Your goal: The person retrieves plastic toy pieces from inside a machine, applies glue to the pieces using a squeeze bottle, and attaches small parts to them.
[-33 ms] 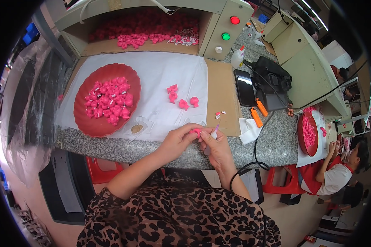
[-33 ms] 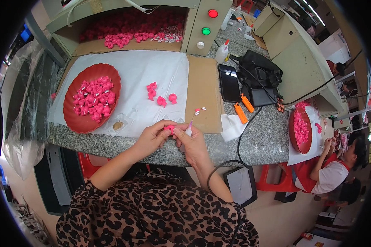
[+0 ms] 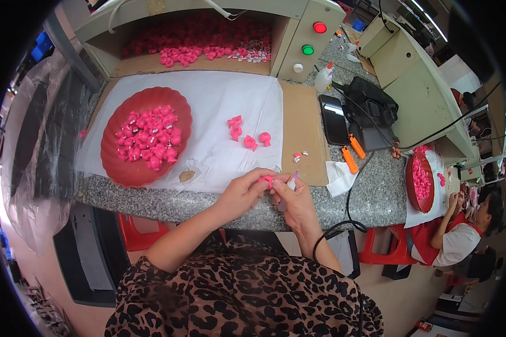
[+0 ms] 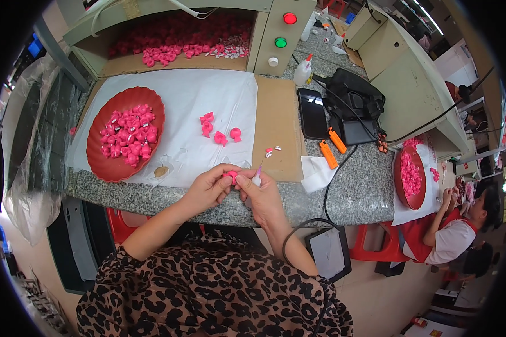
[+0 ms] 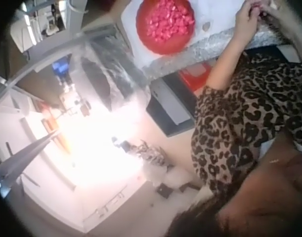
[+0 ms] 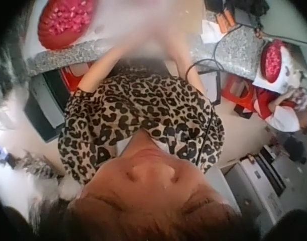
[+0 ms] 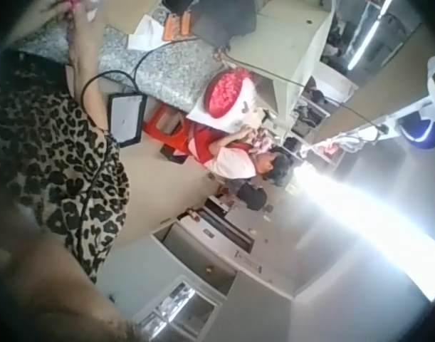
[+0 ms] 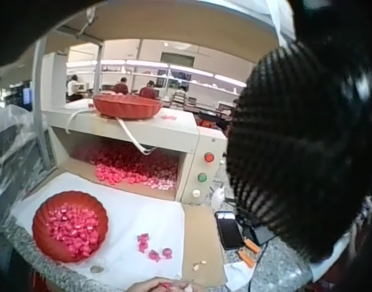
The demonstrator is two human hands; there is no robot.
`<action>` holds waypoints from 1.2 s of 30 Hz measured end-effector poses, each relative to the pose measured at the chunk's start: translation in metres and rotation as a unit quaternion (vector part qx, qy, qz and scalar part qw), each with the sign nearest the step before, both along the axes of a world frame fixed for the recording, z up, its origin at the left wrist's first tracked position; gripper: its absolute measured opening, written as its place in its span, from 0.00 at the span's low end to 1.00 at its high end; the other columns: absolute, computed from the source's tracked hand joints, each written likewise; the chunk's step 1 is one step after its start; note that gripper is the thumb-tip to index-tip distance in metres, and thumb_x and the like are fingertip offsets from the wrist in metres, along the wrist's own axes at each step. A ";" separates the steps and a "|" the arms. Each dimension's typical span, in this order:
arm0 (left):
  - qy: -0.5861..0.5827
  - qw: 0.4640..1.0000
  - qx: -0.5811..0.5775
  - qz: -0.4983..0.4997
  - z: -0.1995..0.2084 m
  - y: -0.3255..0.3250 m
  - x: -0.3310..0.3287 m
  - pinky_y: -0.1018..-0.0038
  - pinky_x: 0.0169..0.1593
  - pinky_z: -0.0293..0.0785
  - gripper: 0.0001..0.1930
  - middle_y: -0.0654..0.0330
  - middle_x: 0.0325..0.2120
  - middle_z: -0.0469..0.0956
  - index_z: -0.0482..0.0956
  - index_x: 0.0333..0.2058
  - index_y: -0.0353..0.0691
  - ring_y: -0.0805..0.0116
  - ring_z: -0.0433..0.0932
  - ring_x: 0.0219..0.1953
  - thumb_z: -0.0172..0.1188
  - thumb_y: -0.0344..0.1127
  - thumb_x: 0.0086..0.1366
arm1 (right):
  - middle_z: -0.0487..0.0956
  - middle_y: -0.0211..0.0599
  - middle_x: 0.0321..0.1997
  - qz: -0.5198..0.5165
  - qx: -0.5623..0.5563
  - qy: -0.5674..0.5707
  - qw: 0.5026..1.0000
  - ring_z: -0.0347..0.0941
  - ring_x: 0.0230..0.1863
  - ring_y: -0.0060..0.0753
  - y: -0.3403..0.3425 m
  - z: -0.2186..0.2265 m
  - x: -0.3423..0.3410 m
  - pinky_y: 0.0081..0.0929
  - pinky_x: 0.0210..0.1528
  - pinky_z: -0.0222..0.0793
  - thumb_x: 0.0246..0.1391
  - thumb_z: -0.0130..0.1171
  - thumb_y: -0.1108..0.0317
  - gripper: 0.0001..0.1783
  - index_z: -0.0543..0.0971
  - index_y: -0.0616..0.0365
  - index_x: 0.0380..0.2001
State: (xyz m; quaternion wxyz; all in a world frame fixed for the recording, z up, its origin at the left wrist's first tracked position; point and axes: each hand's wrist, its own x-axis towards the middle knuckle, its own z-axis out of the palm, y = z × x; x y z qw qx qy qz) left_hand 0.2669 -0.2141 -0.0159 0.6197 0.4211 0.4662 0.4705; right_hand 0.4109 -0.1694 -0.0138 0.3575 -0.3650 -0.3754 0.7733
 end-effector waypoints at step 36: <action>-0.162 0.986 -0.041 -0.021 -0.005 -0.001 0.009 0.88 0.18 0.47 0.10 0.65 0.20 0.61 0.62 0.40 0.44 0.82 0.54 0.17 0.37 0.40 0.65 | 0.71 0.27 0.21 -0.058 -0.006 0.015 0.998 0.63 0.19 0.16 -0.016 -0.010 -0.012 0.14 0.22 0.59 0.50 0.54 0.63 0.10 0.74 0.60 0.30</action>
